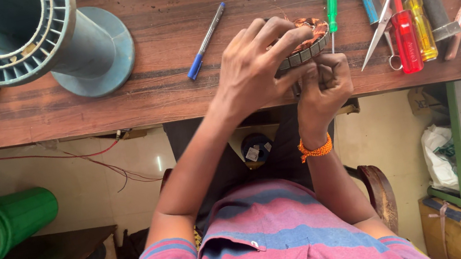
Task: The person sits at a workbench and hand-threads copper wire into the slots of a circular motor armature core, pressing and routing the wire around the commutator segments one section at a time, turning the armature as they work.
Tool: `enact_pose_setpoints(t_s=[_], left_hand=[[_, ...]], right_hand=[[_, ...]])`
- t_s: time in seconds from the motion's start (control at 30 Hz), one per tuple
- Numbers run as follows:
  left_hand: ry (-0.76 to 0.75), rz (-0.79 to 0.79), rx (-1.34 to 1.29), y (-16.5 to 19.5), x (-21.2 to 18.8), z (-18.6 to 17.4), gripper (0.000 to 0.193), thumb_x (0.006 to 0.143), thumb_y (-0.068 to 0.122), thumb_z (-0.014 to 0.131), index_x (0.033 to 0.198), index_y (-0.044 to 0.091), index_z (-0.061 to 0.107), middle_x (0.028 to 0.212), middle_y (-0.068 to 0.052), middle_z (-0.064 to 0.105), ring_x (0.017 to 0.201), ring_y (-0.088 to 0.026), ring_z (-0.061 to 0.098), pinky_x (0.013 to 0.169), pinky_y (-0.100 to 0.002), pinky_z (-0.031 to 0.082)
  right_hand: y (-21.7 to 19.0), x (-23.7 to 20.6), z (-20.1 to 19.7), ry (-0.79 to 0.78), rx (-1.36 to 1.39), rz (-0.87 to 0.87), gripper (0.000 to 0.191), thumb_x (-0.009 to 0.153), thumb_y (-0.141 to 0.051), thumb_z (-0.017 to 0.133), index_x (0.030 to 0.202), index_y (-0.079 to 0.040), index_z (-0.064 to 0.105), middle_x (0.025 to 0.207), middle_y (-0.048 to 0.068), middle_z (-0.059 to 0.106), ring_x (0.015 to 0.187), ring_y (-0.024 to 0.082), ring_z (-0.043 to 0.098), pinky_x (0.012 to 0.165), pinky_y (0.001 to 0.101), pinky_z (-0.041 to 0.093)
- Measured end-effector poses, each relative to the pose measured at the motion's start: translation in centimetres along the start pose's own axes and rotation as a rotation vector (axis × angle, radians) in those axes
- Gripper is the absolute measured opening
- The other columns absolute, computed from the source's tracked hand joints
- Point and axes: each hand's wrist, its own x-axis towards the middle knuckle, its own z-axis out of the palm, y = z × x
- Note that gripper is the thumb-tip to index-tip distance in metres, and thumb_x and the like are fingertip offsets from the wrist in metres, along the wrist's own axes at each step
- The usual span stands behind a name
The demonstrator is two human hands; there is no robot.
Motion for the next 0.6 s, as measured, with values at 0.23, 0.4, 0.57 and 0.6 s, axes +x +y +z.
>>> enact_pose_setpoints(t_s=[0.23, 0.4, 0.57, 0.6], left_hand=[[0.174, -0.089, -0.083, 0.0, -1.5, 1.9, 0.039, 0.084, 0.036, 0.089, 0.115, 0.018, 0.073, 0.112, 0.004, 0.069, 0.098, -0.019, 0.064, 0.084, -0.033, 0.057], [0.163, -0.055, -0.082, -0.9, -2.3, 1.6, 0.04, 0.082, 0.034, 0.092, 0.115, 0.02, 0.075, 0.112, 0.005, 0.073, 0.094, -0.017, 0.065, 0.083, -0.031, 0.057], [0.177, -0.04, -0.098, -0.8, -2.6, 1.2, 0.041, 0.082, 0.03, 0.093, 0.118, 0.019, 0.075, 0.114, 0.005, 0.074, 0.091, -0.018, 0.064, 0.082, -0.032, 0.057], [0.184, -0.047, -0.097, -0.8, -2.6, 1.1, 0.042, 0.082, 0.03, 0.093, 0.118, 0.018, 0.075, 0.115, 0.004, 0.074, 0.091, -0.019, 0.064, 0.083, -0.032, 0.057]], right_hand=[[-1.2, 2.3, -4.5, -0.185, -0.289, -0.109, 0.014, 0.106, -0.011, 0.074, 0.106, 0.003, 0.07, 0.093, -0.001, 0.065, 0.078, 0.004, 0.053, 0.067, 0.0217, 0.039], [-4.1, 4.2, -7.9, -0.329, -0.431, -0.18, 0.011, 0.105, -0.011, 0.079, 0.106, -0.001, 0.075, 0.087, -0.001, 0.055, 0.073, 0.006, 0.047, 0.061, 0.0215, 0.033], [-6.9, 5.9, -8.6, -0.374, -0.504, -0.295, 0.01, 0.108, -0.003, 0.082, 0.105, 0.001, 0.074, 0.078, -0.001, 0.052, 0.068, 0.006, 0.045, 0.061, 0.0222, 0.032], [-7.4, 6.2, -8.3, -0.378, -0.502, -0.294, 0.009, 0.108, -0.002, 0.082, 0.105, 0.001, 0.074, 0.078, 0.0, 0.051, 0.067, 0.006, 0.044, 0.06, 0.0223, 0.031]])
